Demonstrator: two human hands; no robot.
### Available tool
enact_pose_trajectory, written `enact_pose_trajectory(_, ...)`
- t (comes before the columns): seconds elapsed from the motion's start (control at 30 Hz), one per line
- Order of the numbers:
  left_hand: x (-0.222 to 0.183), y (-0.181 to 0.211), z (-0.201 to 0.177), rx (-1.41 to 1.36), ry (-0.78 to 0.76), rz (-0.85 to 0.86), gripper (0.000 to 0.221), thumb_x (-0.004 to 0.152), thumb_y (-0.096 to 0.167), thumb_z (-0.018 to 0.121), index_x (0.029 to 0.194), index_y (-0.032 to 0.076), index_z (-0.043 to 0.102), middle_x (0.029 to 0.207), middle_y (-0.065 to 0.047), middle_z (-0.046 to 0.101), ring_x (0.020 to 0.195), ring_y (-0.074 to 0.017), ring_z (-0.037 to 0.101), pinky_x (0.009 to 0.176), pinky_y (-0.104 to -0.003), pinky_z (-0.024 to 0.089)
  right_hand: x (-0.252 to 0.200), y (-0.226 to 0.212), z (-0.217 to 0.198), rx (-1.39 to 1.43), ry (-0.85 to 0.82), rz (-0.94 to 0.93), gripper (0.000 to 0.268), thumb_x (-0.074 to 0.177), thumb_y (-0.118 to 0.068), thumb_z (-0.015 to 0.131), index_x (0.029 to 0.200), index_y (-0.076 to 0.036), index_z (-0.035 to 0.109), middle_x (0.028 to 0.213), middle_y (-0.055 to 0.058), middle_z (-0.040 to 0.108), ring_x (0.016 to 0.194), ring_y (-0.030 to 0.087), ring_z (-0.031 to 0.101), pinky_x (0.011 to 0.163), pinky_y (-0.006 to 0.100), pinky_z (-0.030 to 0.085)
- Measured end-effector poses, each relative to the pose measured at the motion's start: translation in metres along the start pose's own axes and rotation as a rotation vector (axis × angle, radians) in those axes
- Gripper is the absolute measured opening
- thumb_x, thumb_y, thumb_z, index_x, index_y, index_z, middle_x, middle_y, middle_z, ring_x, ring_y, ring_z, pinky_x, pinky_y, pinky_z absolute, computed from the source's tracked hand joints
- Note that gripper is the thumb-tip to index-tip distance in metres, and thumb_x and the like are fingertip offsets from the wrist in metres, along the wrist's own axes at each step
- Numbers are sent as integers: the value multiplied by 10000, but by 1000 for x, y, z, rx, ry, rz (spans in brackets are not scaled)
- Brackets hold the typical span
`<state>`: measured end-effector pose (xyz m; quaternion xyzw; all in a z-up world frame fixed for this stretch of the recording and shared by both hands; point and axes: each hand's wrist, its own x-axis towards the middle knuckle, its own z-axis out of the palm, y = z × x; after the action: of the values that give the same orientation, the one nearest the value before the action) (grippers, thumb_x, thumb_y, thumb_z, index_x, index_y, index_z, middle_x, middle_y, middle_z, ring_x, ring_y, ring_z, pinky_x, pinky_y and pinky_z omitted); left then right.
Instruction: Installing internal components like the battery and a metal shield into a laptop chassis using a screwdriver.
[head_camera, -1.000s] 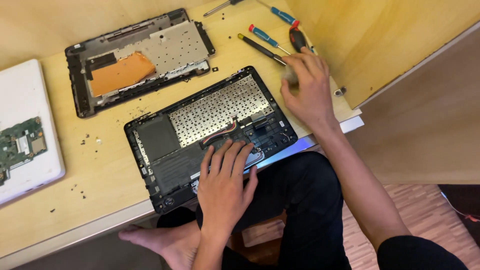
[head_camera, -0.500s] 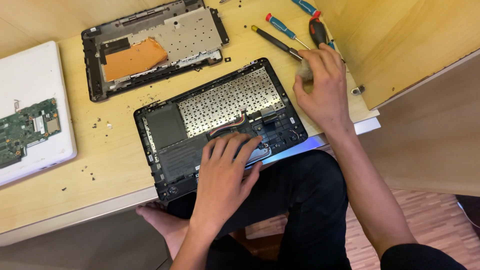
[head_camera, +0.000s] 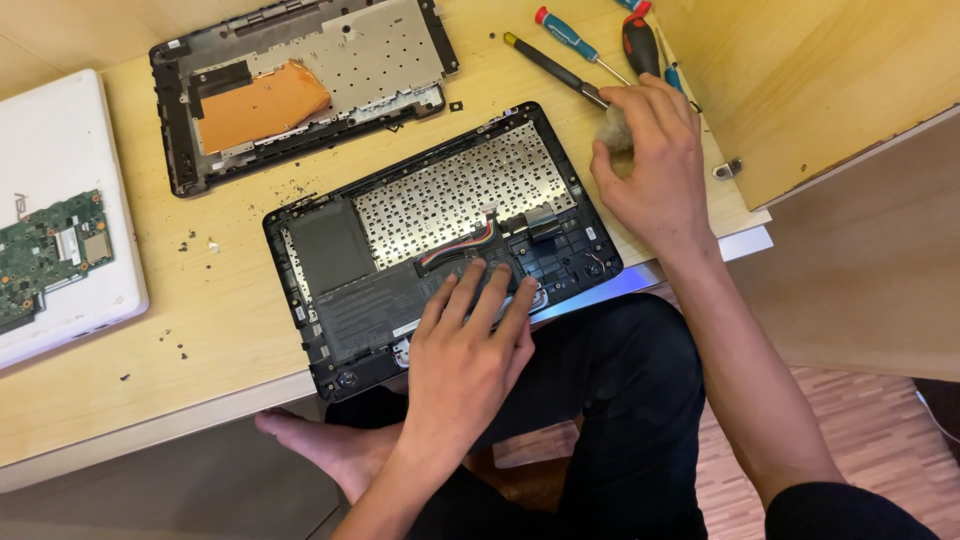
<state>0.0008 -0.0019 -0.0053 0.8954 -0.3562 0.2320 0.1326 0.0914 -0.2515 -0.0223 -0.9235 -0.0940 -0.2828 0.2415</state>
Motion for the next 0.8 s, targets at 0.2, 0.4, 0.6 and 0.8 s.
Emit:
enact_pose_trajectory(0.2,-1,-5,-2,66,-1,60,272,975,227,738,1229,135,711,1248,-75,692,1218,-299,648,1004,-434,528,-1,-1,-1,0,0,-19,418,929,-5,672,1342,25,621,1298,191,641,1338,399,494,1107,517,369)
enact_pose_trajectory(0.4,-2,-20,-3,-231,-28,-22,350,981,246,742,1275,71,666,1257,-69,704,1230,-288,642,953,-405,499,-2,2,-2,19,2,-10,410,932,-4,692,1336,26,625,1290,203,650,1320,407,509,1099,524,375)
enact_pose_trajectory(0.6,-4,-25,-1,-328,-59,-45,351,973,237,754,1273,84,658,1306,-67,668,1264,-296,596,964,-434,472,-1,0,-4,42,-6,17,401,940,-2,683,1336,20,626,1290,202,636,1317,399,501,1075,524,381)
enact_pose_trajectory(0.8,-4,-25,0,-119,-60,73,306,1005,258,709,1287,154,650,1273,-78,656,1196,-298,629,909,-417,462,-1,-1,-4,35,-5,11,398,946,4,699,1338,37,633,1276,205,635,1290,386,508,1068,508,387)
